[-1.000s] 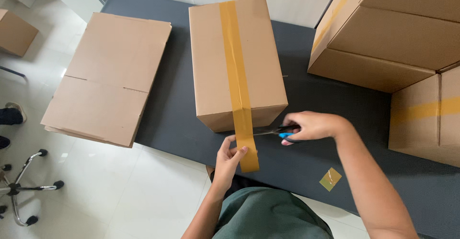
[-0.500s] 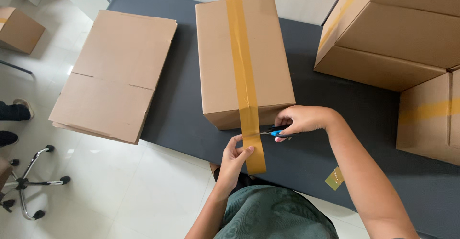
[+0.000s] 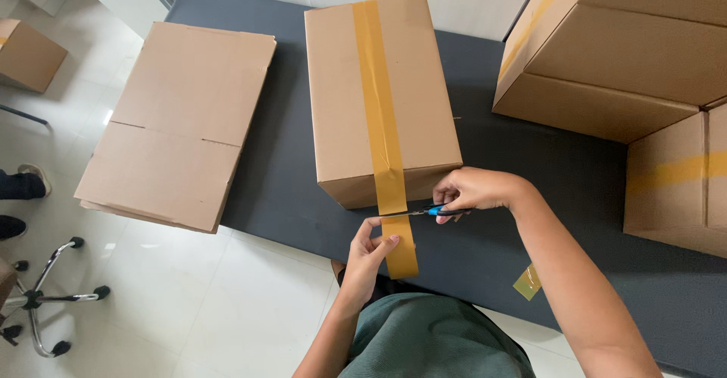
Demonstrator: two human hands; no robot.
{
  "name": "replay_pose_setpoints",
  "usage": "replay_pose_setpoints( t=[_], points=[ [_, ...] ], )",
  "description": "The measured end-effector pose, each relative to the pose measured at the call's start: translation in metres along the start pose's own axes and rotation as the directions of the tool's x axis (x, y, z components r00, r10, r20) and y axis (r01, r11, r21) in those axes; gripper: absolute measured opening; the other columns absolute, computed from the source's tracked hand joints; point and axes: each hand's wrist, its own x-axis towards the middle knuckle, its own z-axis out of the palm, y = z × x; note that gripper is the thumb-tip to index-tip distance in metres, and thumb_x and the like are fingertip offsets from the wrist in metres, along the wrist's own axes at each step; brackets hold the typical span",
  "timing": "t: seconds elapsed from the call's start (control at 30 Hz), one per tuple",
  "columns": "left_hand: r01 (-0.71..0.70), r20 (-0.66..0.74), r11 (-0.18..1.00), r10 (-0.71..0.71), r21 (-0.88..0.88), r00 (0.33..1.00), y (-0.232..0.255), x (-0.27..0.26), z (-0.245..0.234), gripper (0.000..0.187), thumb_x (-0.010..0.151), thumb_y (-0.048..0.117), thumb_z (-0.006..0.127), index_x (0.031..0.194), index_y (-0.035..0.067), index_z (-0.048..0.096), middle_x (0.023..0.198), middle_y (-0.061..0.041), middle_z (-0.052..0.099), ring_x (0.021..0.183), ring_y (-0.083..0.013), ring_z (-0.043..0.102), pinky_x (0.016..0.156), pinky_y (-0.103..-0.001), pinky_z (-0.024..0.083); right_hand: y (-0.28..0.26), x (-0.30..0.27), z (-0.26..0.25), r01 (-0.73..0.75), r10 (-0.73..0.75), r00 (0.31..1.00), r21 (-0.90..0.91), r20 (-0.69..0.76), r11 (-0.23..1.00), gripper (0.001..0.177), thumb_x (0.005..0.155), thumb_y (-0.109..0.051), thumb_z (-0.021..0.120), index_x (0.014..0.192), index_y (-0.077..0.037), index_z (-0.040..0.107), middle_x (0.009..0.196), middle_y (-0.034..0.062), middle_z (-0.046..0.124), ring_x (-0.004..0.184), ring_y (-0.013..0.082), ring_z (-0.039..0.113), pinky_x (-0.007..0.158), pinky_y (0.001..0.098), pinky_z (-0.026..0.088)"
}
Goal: The person assembles cardboard boxes by hand and secures them with adhesive tape using a tape dispenser and scissors. The person folds the bottom flaps, applies tape across the seam and sides, and stacks the completed boxes.
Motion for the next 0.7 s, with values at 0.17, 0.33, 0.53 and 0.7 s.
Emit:
replay_pose_setpoints(
  t=[0.17,0.33,0.53,0.7],
  points=[
    [0.041,0.021,0.999,-0.041,0.021,0.999,0.028,-0.009,0.015,0.028,0.085,0.01,0.059,0.111,0.01,0.05,0.079,-0.014,0.069,0.074,-0.015,0.061,0.079,-0.028,0.045,0.007,-0.006,0.005,0.037,-0.036,0.996,-0.02,0.077,0.999,0.031,0.078,-0.031,0.064,0.097,-0.007,0.061,0.078,0.0068,0.067,0.07,0.0179,0.055,0.065,0.0285,0.045],
    [0.123,0.075,0.947,-0.152,0.298,0.986,-0.012,0.007,0.005,0.031,0.082,0.014,0.062,0.112,0.012,0.053,0.08,-0.013,0.068,0.072,-0.0179,0.061,0.074,-0.031,0.048,0.043,-0.014,0.035,-0.049,0.05,0.995,0.013,-0.09,0.999,0.031,0.08,-0.028,0.061,0.099,-0.004,0.061,0.087,0.017,0.067,0.082,0.0303,0.062,0.072,0.0381,0.049],
    [-0.11,0.196,0.568,-0.091,0.815,0.976,-0.059,0.051,0.04,0.034,0.082,0.02,0.059,0.113,0.009,0.05,0.074,-0.018,0.066,0.069,-0.0296,0.065,0.063,-0.038,0.051,0.152,0.013,0.141,-0.336,0.429,0.777,0.273,-0.461,0.902,0.024,0.08,-0.023,0.062,0.101,-0.011,0.062,0.091,0.0116,0.064,0.087,0.0274,0.065,0.073,0.0353,0.053],
    [-0.276,0.343,0.379,-0.12,0.883,0.932,-0.086,0.086,0.093,0.034,0.084,0.014,0.053,0.116,0.004,0.048,0.079,-0.021,0.064,0.071,-0.0353,0.065,0.063,-0.041,0.054,0.225,0.035,0.227,-0.541,0.672,0.373,0.439,-0.64,0.718,0.036,0.08,-0.04,0.058,0.096,-0.008,0.061,0.09,0.0114,0.06,0.081,0.0332,0.066,0.07,0.0428,0.054]
  ],
)
